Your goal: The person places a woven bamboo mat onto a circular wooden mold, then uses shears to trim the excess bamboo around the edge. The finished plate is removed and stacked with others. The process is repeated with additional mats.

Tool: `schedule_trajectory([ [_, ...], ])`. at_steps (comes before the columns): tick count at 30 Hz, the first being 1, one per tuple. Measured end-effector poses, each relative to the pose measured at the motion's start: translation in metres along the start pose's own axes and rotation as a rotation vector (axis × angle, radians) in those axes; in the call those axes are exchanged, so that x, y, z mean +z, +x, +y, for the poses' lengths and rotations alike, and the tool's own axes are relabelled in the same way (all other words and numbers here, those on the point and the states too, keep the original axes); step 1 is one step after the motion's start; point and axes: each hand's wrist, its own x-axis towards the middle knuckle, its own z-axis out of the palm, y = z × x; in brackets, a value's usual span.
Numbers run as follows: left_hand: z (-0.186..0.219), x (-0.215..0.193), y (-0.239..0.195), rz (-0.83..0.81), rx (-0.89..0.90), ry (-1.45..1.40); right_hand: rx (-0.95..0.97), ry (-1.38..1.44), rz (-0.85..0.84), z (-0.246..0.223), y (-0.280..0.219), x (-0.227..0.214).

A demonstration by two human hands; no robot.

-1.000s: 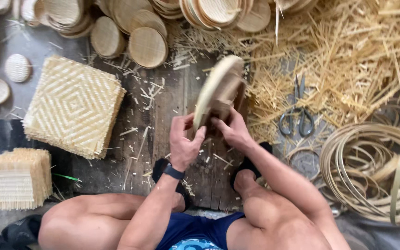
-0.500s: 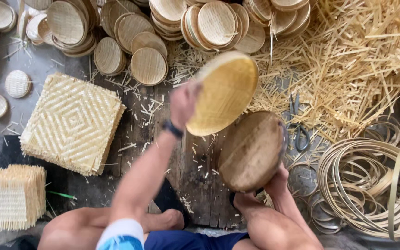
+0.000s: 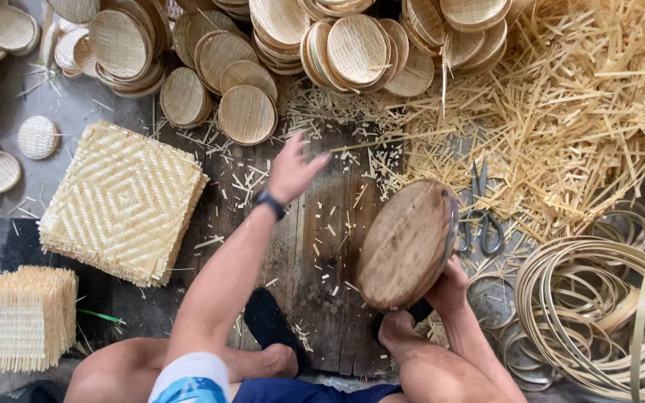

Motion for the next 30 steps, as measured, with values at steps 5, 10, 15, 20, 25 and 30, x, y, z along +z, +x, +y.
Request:
schedule_trajectory([
  [5, -0.134, -0.081, -0.048, 0.381, -0.004, 0.529, 0.013, 0.277, -0.343, 0.017, 0.04, 0.019],
  [10, -0.244, -0.154, -0.078, 0.39, -0.482, 0.867, 0.151, -0.049, 0.036, 0.029, 0.043, 0.042],
  [15, -0.302, -0.185, -0.094, 0.41, -0.512, 0.79, 0.057, -0.194, 0.165, 0.021, 0.017, 0.043],
  [20, -0.319, -0.211, -0.088, 0.324, -0.385, 0.909, 0.112, -0.222, 0.136, 0.042, 0.022, 0.032],
  [25, -0.315, -0.228, -0.1, 0.495, -0.31, 0.948, 0.526, -0.638, 0.091, 0.07, 0.046, 0.015],
  [30, -0.267, -0.287, -0.121, 0.861, -0.06, 0.891, 0.465, -0.746, 0.066, 0.083, 0.044, -0.014],
])
